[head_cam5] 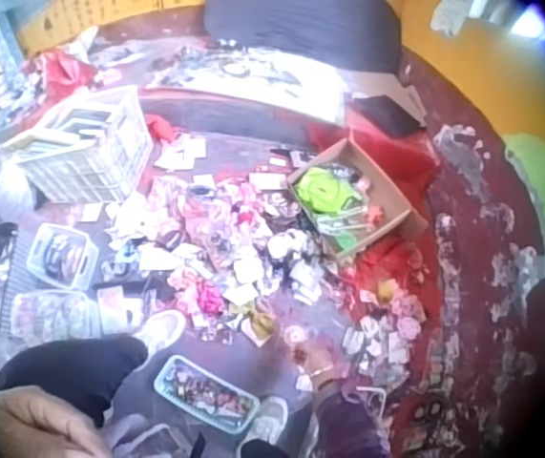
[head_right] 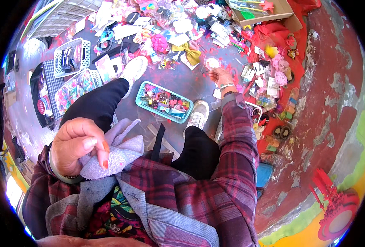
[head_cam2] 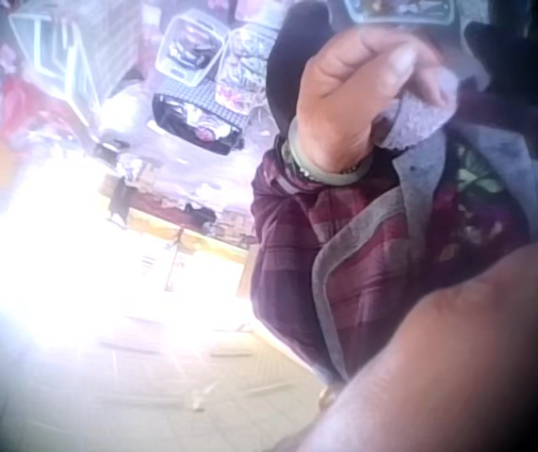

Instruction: The person sits on the floor and sorts through a large pile of colorful craft supplies and decorations. They pick up individual items, wipe them with a cloth, and place them into a small blue basket or a white basket nearby.

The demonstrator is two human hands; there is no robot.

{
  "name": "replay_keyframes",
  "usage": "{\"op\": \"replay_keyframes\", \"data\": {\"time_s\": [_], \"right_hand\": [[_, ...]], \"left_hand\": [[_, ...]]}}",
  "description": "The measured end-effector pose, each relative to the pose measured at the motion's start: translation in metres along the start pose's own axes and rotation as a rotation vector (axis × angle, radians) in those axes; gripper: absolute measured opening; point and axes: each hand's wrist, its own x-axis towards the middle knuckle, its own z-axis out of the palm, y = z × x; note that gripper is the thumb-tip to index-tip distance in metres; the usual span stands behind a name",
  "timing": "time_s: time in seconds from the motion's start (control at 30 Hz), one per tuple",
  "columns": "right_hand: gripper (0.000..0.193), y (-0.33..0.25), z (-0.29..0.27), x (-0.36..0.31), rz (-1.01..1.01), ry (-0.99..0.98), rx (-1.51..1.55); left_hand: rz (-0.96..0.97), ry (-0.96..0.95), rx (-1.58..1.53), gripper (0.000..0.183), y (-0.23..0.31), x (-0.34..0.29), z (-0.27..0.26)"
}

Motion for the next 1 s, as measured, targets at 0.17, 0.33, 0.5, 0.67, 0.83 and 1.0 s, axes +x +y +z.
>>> {"op": "replay_keyframes", "data": {"time_s": [0.17, 0.33, 0.5, 0.67, 0.83, 1.0], "right_hand": [[0.015, -0.008, -0.024, 0.011, -0.043, 0.085, 0.085], [0.017, -0.016, -0.048, 0.033, -0.279, 0.337, 0.674], [0.035, 0.002, -0.071, 0.093, -0.348, 0.251, -0.215], [0.049, -0.015, 0.111, 0.045, -0.592, 0.377, -1.457], [0.044, -0.008, 0.123, 0.056, -0.561, 0.409, -1.524], [0.027, -0.03, 0.106, 0.042, -0.613, 0.278, -1.306]], "left_hand": [[0.01, 0.023, -0.015, 0.016, 0.001, -0.002, -0.003], [0.013, 0.05, 0.002, 0.017, 0.004, -0.004, -0.005], [0.02, -0.02, -0.026, 0.016, 0.006, -0.007, -0.019], [0.036, 0.177, 0.072, 0.016, 0.007, -0.003, -0.009], [0.03, 0.127, 0.027, 0.016, 0.011, -0.007, -0.017], [0.03, 0.036, -0.047, 0.016, 0.012, -0.013, -0.026]]}}
